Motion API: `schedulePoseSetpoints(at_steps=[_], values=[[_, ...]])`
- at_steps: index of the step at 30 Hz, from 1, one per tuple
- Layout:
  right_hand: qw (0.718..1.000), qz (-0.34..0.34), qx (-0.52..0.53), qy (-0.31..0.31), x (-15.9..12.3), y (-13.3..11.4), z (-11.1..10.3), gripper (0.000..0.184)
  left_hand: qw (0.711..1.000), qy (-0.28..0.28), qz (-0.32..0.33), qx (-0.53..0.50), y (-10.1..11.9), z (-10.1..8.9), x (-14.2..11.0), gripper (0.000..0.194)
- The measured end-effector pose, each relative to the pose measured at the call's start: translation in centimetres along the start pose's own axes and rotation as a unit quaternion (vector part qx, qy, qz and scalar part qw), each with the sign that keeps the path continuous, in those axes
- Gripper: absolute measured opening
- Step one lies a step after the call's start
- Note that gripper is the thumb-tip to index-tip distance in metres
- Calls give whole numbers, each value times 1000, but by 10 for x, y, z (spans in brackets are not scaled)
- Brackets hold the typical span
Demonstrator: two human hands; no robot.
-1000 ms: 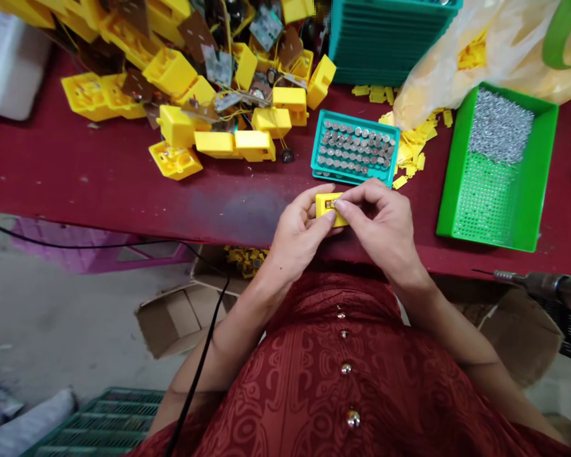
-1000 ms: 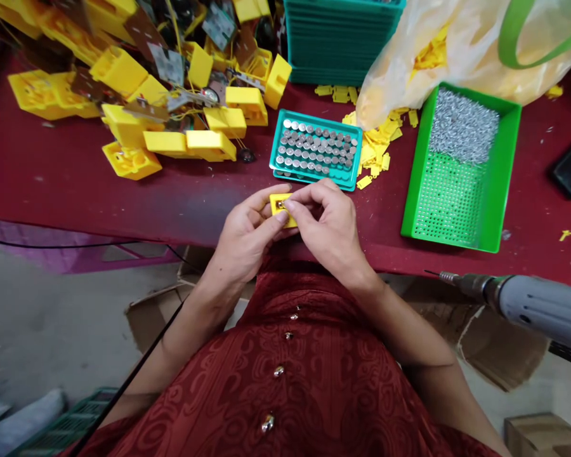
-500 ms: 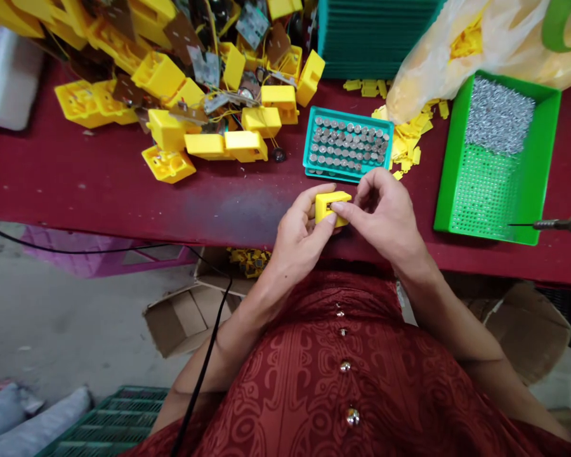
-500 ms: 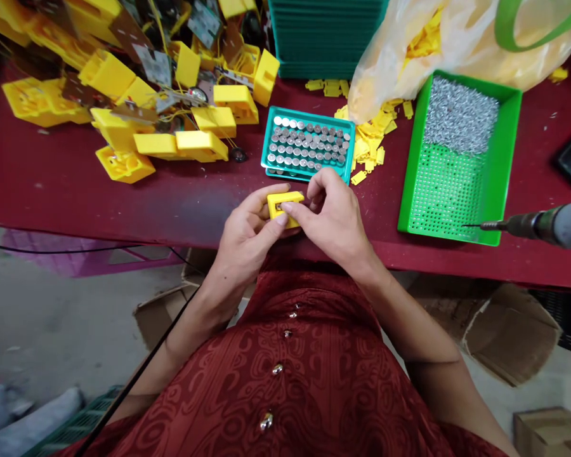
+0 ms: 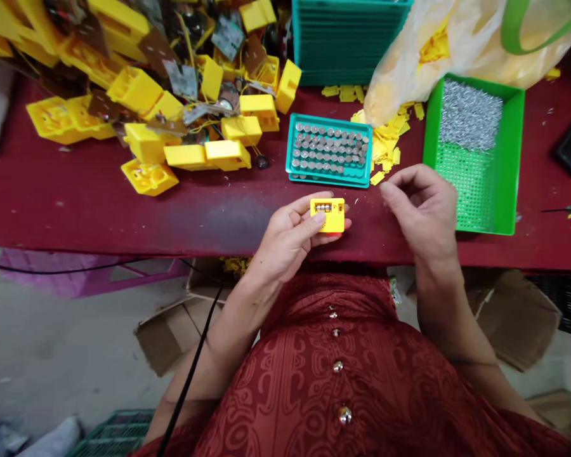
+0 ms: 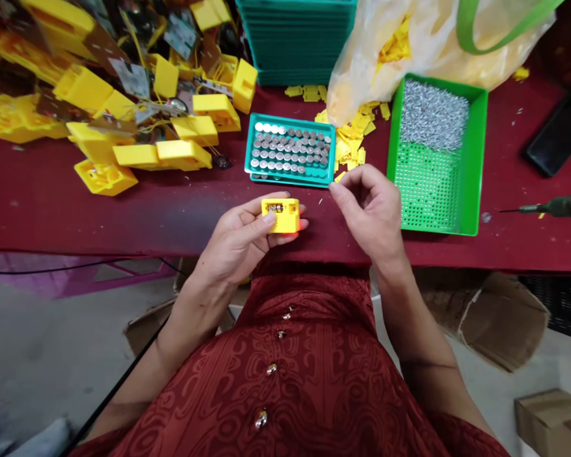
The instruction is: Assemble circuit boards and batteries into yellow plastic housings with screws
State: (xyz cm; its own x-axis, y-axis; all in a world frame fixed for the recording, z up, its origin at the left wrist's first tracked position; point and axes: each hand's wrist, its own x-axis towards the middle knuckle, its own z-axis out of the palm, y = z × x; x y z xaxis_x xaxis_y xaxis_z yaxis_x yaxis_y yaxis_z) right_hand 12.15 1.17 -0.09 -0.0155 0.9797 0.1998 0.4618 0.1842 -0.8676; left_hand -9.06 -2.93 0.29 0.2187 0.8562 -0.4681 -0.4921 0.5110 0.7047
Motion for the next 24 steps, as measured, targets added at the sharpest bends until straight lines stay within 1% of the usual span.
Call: schedulePoseSetpoints(at_steps=[1,3,6,9,12,15,17,18,20,22,24], values=[[1000,-3,-10,2,-2,-1,-1,26,1000,-4,-5,1,0,1,2,32],[1000,-18,-10,-20,-6,-4,-1,11,1000,-12,-13,3,-1,2,5,32],[995,-65,-4,-76,-9,-9,3,3,1000,-20,-10,8,-3,3,7,33],[991,-93,-19,-98,-11,-8,13,8,999,-25,-17,25,-5,3,6,34],[993,-90,-35,-71,-14,-5,22,13,999,-20,-26,29,-5,1,5,36],[990,-97,-54,-82,-10,-3,18,14,1000,-2,-20,21,-3,-1,6,39],[986,-100,-110,-80,1,2,10,13,1000,10,-12,15,-1,-2,8,42],[981,-95,-154,-61,9,5,7,15,1000,14,-6,13,1,-2,8,42],[965,-81,-250,-7,28,15,7,26,1000,17,8,16,3,-4,10,41],[947,-60,-314,22,45,25,14,41,999,14,16,27,5,-5,10,39],[937,-34,-349,12,54,33,26,48,999,11,21,35,5,-7,10,38]])
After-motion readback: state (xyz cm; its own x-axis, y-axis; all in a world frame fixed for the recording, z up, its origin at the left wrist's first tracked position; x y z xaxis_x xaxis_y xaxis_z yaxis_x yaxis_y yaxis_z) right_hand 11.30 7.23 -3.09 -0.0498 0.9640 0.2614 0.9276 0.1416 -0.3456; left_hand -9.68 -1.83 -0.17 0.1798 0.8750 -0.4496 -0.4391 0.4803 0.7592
